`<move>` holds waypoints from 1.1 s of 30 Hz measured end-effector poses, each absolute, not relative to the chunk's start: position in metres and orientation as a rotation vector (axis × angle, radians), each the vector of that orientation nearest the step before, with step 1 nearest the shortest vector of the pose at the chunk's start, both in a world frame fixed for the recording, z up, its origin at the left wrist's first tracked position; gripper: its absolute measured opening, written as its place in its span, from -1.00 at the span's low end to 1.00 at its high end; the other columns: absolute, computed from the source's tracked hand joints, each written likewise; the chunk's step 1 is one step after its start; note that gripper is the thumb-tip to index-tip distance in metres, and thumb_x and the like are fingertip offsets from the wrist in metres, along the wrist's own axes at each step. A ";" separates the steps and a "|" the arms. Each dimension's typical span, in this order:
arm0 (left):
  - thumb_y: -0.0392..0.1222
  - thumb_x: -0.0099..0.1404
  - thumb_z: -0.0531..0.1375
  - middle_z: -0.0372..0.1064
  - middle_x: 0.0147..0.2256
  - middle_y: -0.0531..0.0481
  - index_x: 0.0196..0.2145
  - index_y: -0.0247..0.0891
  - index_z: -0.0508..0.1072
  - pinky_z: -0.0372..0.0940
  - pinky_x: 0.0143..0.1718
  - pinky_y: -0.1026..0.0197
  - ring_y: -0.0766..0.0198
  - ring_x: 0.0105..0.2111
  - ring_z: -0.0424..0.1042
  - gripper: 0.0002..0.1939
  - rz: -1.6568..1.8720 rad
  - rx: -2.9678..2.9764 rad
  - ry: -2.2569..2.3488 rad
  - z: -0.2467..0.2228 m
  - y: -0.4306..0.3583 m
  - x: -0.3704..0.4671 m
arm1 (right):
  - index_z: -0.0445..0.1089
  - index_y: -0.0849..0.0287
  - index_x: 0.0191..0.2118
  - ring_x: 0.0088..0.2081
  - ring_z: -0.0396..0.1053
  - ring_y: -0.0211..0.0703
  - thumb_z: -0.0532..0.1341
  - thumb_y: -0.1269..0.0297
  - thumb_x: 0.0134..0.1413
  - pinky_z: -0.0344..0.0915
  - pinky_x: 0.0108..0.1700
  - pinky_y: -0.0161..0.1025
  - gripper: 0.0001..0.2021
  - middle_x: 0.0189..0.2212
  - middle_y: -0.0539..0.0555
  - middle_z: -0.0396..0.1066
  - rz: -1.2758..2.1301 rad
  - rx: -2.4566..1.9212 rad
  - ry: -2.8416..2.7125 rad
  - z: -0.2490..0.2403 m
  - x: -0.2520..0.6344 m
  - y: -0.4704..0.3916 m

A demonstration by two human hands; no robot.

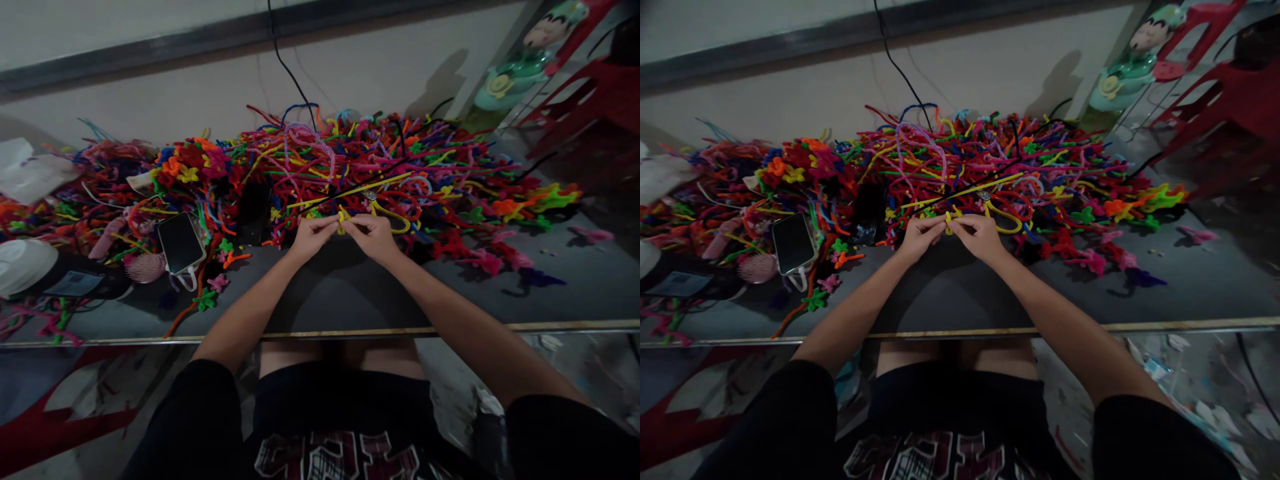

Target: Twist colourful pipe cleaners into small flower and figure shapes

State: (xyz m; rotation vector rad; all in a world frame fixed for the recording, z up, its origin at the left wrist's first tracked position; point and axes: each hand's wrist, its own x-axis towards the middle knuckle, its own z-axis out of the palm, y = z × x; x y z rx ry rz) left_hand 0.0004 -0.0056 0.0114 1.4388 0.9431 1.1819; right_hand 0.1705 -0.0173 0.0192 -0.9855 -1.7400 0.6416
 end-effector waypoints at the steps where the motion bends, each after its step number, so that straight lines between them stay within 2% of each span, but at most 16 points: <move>1: 0.00 0.18 0.25 0.43 -0.61 0.03 -0.24 -0.27 0.59 0.26 -0.54 0.31 0.36 -0.59 0.38 -0.69 1.170 1.433 0.921 0.012 -0.006 0.000 | 0.50 0.17 -0.42 -0.50 0.32 -0.25 0.19 0.07 0.10 0.22 -0.43 -0.27 -0.72 -0.52 0.03 0.45 0.673 -1.000 -1.710 0.019 0.170 -0.017; 3: 0.06 0.23 0.19 0.41 -0.62 0.02 -0.26 -0.27 0.58 0.21 -0.58 0.31 0.37 -0.62 0.36 -0.65 1.184 1.448 0.921 0.013 -0.007 0.000 | 0.49 0.17 -0.42 -0.49 0.32 -0.25 0.20 0.04 0.09 0.22 -0.43 -0.27 -0.71 -0.53 0.02 0.44 0.723 -1.014 -1.682 0.019 0.171 -0.016; 6: 0.07 0.26 0.15 0.50 -0.43 -0.05 -0.25 -0.25 0.56 0.27 -0.53 0.30 0.37 -0.56 0.41 -0.65 1.346 1.550 1.052 0.013 -0.006 -0.003 | 0.42 0.19 -0.46 -0.56 0.21 -0.31 0.19 -0.03 0.06 0.14 -0.50 -0.31 -0.65 -0.60 -0.02 0.32 0.825 -1.005 -1.637 0.017 0.176 -0.012; 8: 0.02 0.30 0.13 0.52 -0.28 -0.09 -0.17 -0.23 0.53 0.35 -0.41 0.28 0.33 -0.44 0.47 -0.68 1.423 1.741 1.151 0.013 -0.002 -0.007 | 0.36 0.19 -0.47 -0.61 0.09 -0.36 0.17 -0.09 0.07 0.05 -0.55 -0.33 -0.61 -0.64 -0.07 0.21 0.958 -0.966 -1.622 0.015 0.179 -0.008; 11: -0.10 0.32 0.11 0.51 -0.16 -0.10 -0.08 -0.18 0.50 0.37 -0.14 0.21 0.26 -0.17 0.49 -0.72 1.342 2.218 1.135 0.011 0.003 -0.015 | 0.31 0.18 -0.45 -0.63 0.00 -0.39 0.15 -0.12 0.07 -0.02 -0.57 -0.34 -0.59 -0.67 -0.12 0.10 1.194 -0.880 -1.689 0.013 0.181 -0.004; 14: -0.18 0.35 0.06 0.51 -0.14 -0.08 -0.08 -0.15 0.50 0.34 -0.05 0.19 0.26 -0.10 0.47 -0.73 1.208 2.534 1.008 0.011 0.004 -0.024 | 0.28 0.18 -0.46 -0.63 -0.04 -0.40 0.16 -0.14 0.06 -0.07 -0.57 -0.34 -0.58 -0.68 -0.15 0.04 1.330 -0.844 -1.777 0.014 0.181 -0.002; 18: -0.20 0.37 0.04 0.50 -0.15 -0.10 -0.07 -0.15 0.48 0.33 -0.10 0.21 0.27 -0.12 0.47 -0.72 0.994 2.726 0.875 0.022 -0.001 -0.033 | 0.28 0.20 -0.50 -0.62 -0.01 -0.41 0.17 -0.11 0.05 -0.07 -0.56 -0.35 -0.58 -0.66 -0.13 0.09 1.389 -0.836 -1.904 0.020 0.185 -0.002; 25: -0.27 0.40 -0.07 0.49 -0.21 -0.12 -0.12 -0.18 0.46 0.27 -0.23 0.24 0.27 -0.17 0.46 -0.69 0.790 2.991 0.769 0.039 -0.007 -0.032 | 0.37 0.21 -0.47 -0.53 0.21 -0.34 0.21 -0.03 0.01 0.15 -0.45 -0.33 -0.65 -0.56 -0.03 0.32 1.367 -0.891 -1.972 0.024 0.191 0.000; 30: -0.21 0.37 -0.02 0.44 -0.37 -0.11 -0.32 -0.27 0.45 0.20 -0.36 0.25 0.28 -0.35 0.42 -0.73 0.781 3.081 0.804 0.034 -0.010 -0.022 | 0.40 0.23 -0.48 -0.54 0.22 -0.34 0.20 0.05 0.04 0.14 -0.48 -0.35 -0.68 -0.58 -0.02 0.35 1.147 -0.917 -2.031 0.020 0.190 -0.002; 33: -0.18 0.34 0.01 0.41 -0.43 -0.07 -0.39 -0.28 0.44 0.16 -0.42 0.27 0.30 -0.42 0.37 -0.74 0.852 2.982 0.928 0.028 -0.013 -0.015 | 0.43 0.22 -0.47 -0.55 0.23 -0.34 0.18 0.12 0.08 0.12 -0.50 -0.35 -0.73 -0.56 0.00 0.38 0.900 -0.912 -2.095 0.019 0.190 -0.004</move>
